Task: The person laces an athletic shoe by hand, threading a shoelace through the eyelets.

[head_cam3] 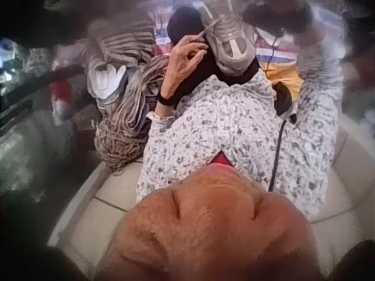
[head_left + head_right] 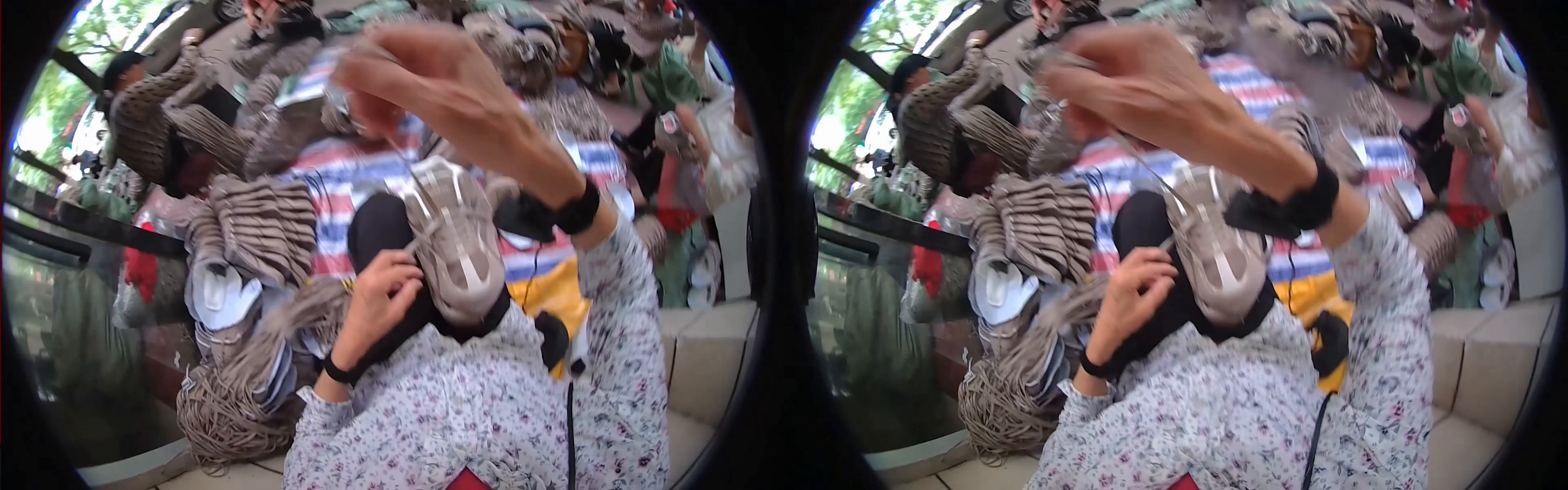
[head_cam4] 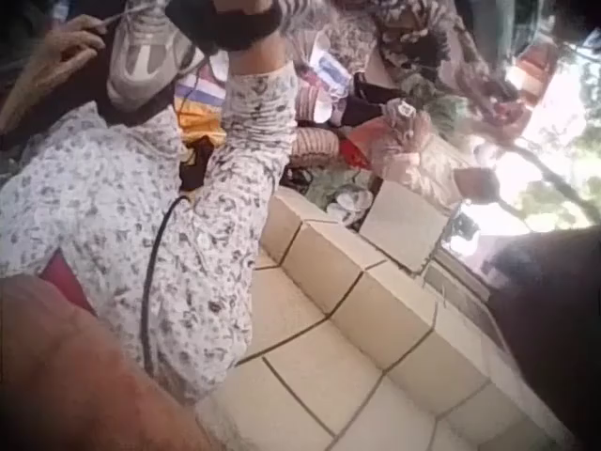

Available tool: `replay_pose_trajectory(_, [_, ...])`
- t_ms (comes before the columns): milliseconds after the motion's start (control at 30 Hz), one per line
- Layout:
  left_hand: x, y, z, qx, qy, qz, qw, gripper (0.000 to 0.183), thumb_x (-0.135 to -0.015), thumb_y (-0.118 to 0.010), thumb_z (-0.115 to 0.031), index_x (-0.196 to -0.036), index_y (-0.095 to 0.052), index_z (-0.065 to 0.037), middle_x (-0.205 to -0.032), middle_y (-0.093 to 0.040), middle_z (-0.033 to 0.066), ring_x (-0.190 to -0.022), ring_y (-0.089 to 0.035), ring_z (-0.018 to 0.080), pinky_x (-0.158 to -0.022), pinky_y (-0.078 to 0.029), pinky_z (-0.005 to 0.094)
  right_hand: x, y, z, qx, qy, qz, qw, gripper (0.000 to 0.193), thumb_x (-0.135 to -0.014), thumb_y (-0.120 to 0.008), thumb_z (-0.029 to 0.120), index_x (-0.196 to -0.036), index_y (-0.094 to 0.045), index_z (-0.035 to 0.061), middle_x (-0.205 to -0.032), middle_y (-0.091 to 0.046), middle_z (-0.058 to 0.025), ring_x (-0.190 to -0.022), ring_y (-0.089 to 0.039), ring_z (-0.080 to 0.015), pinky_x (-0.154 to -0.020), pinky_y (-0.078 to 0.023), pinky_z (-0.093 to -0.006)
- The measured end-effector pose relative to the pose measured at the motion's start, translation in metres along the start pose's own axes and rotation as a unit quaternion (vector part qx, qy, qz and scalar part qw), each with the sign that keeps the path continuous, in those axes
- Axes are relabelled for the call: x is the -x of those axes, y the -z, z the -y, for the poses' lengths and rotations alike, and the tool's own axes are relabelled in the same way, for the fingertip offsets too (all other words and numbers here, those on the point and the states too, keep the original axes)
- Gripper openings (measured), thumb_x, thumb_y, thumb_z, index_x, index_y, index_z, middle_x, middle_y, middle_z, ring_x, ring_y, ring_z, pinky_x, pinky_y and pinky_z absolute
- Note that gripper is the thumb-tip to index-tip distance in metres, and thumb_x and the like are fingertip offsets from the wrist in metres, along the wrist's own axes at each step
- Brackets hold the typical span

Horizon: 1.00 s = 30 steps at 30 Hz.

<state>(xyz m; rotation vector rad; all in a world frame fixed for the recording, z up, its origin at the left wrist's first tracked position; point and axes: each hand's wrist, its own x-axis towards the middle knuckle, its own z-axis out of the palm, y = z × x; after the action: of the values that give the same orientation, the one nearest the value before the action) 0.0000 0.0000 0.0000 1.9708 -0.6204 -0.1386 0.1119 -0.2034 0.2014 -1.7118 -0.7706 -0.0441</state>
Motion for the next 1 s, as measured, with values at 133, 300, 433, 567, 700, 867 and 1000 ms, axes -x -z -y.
replay_pose_trajectory(133, [-0.005, -0.005, -0.01, 0.056, 0.057, -0.027, 0.996, 0.016, -0.087, -0.064, 0.0, -0.101, -0.072, 0.003, -0.123, -0.06, 0.0098, -0.089, -0.066, 0.0125, -0.073, -0.054, 0.0221, -0.007, -0.038, 0.028, 0.038, 0.198, 0.015, 0.979, 0.043, -0.083, -0.078, 0.025, -0.115, -0.07, -0.002, -0.115, -0.07, -0.0196, -0.093, -0.071, -0.0236, -0.077, -0.058, -0.0367])
replay_pose_trajectory(300, [0.003, -0.02, -0.005, 0.053, 0.074, -0.064, 0.994, 0.014, -0.088, -0.064, 0.001, -0.1, -0.071, 0.004, -0.123, -0.059, 0.0102, -0.085, -0.067, 0.0116, -0.07, -0.055, 0.0216, 0.0, -0.04, -0.018, 0.086, 0.24, 0.037, 0.966, 0.026, -0.086, -0.074, 0.019, -0.101, -0.072, -0.0018, -0.09, -0.071, -0.0124, -0.08, -0.067, -0.0214, -0.07, -0.053, -0.0358])
replay_pose_trajectory(433, [0.0, -0.013, 0.001, 0.1, 0.091, -0.122, 0.983, 0.014, -0.09, -0.061, 0.003, -0.101, -0.07, 0.004, -0.116, -0.059, 0.0108, -0.078, -0.068, 0.0121, -0.065, -0.056, 0.0203, 0.053, 0.0, -0.085, 0.144, -0.02, 0.106, 0.984, 0.023, -0.086, -0.071, 0.02, -0.092, -0.07, -0.0022, -0.08, -0.069, -0.0126, -0.068, -0.063, -0.0187, -0.06, -0.05, -0.0341])
replay_pose_trajectory(567, [-0.036, -0.013, -0.003, 0.053, 0.05, -0.159, 0.985, 0.021, -0.091, -0.061, 0.003, -0.111, -0.067, 0.002, -0.115, -0.059, 0.0112, -0.072, -0.069, 0.0139, -0.061, -0.057, 0.0212, 0.136, 0.006, -0.13, 0.325, -0.055, 0.103, 0.939, 0.015, -0.085, -0.067, 0.008, -0.098, -0.067, 0.0002, -0.085, -0.06, -0.014, -0.078, -0.063, -0.0307, -0.069, -0.049, -0.0393])
replay_pose_trajectory(700, [-0.065, -0.015, 0.016, -0.027, 0.006, -0.144, 0.989, 0.03, -0.088, -0.064, -0.001, -0.118, -0.064, 0.001, -0.114, -0.06, 0.0129, -0.066, -0.069, 0.0142, -0.057, -0.054, 0.0215, 0.151, -0.011, -0.14, 0.299, -0.077, 0.019, 0.951, 0.014, -0.082, -0.067, 0.002, -0.093, -0.058, 0.0013, -0.087, -0.052, -0.0128, -0.081, -0.058, -0.0314, -0.07, -0.046, -0.0406])
replay_pose_trajectory(867, [-0.073, -0.028, 0.041, -0.029, 0.038, -0.119, 0.992, 0.026, -0.083, -0.068, -0.005, -0.109, -0.066, 0.0, -0.09, -0.068, 0.0121, -0.057, -0.061, 0.0163, -0.057, -0.05, 0.0295, 0.156, -0.012, -0.15, 0.289, -0.079, -0.004, 0.954, 0.013, -0.084, -0.064, 0.0, -0.09, -0.053, 0.0013, -0.089, -0.051, -0.0136, -0.081, -0.057, -0.0329, -0.07, -0.046, -0.041])
replay_pose_trajectory(1000, [-0.076, -0.022, 0.032, 0.011, 0.11, -0.069, 0.991, 0.018, -0.092, -0.064, -0.007, -0.106, -0.066, 0.004, -0.082, -0.069, 0.0064, -0.057, -0.062, 0.0074, -0.051, -0.049, 0.0217, 0.157, -0.017, -0.15, 0.362, -0.073, -0.013, 0.929, 0.013, -0.082, -0.059, -0.003, -0.092, -0.051, 0.0, -0.093, -0.053, -0.016, -0.084, -0.06, -0.0376, -0.07, -0.049, -0.0463])
